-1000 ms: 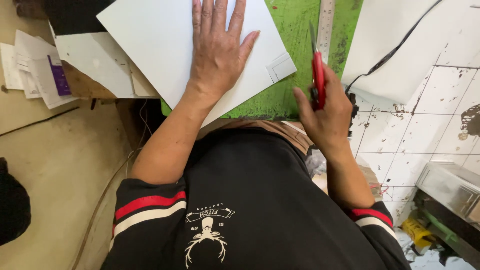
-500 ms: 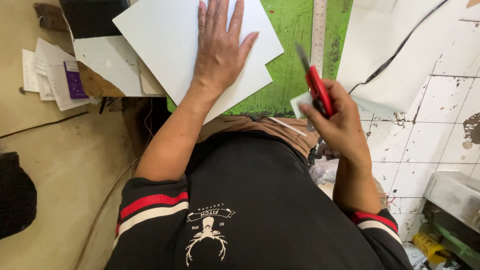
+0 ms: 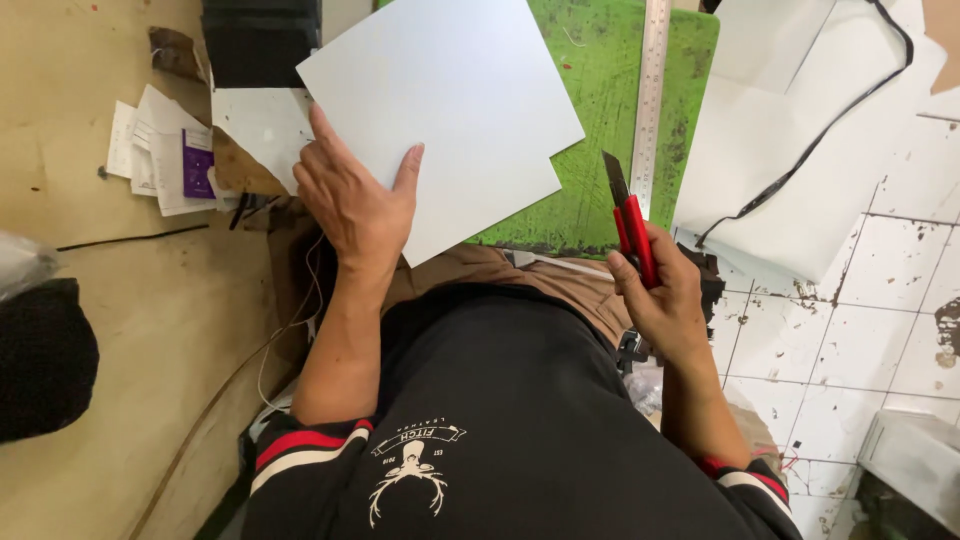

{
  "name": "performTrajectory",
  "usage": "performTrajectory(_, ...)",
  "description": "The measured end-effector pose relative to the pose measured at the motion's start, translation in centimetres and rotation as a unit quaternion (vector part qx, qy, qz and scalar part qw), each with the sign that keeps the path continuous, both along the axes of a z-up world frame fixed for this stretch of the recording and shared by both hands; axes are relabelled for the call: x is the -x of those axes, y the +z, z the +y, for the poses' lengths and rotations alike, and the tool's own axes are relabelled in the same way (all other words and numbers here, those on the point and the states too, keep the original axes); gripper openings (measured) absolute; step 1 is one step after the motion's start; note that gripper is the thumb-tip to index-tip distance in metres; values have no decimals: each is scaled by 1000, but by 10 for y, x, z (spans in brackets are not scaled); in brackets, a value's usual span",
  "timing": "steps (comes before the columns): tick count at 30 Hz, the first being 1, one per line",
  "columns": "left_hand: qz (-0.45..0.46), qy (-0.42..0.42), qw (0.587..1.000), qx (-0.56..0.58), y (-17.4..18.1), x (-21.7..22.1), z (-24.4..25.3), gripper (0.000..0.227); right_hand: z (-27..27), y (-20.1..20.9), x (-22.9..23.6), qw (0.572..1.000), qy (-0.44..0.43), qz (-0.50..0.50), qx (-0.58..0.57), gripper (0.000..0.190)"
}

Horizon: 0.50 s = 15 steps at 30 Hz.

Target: Measuring and cutting cardboard sheets with a ruler and utility knife, then applying glue to the edges.

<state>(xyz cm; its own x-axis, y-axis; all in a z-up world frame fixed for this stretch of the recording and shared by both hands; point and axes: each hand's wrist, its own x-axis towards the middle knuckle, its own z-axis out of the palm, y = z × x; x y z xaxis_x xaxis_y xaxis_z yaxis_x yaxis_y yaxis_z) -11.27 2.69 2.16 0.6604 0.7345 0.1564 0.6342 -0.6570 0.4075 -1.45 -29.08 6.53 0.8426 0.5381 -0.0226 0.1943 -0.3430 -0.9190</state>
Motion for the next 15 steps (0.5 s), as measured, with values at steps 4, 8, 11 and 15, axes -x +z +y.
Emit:
performTrajectory(4,-49,4,997,59,-3,1,0,125,2,-2,2,1000,-8,-19,-17,28)
performTrajectory(8,-193,-36,979,57,-10,0,6,98,-6,-12,3,998,-27,-56,-23,29)
performTrajectory(11,-264,-132,943,156,49,-13,28,49,-21,-22,4,977,-106,-86,162,41)
performTrajectory(15,-120,-294,934,162,79,-61,85,33,-36,-49,0,947,-121,-145,261,54)
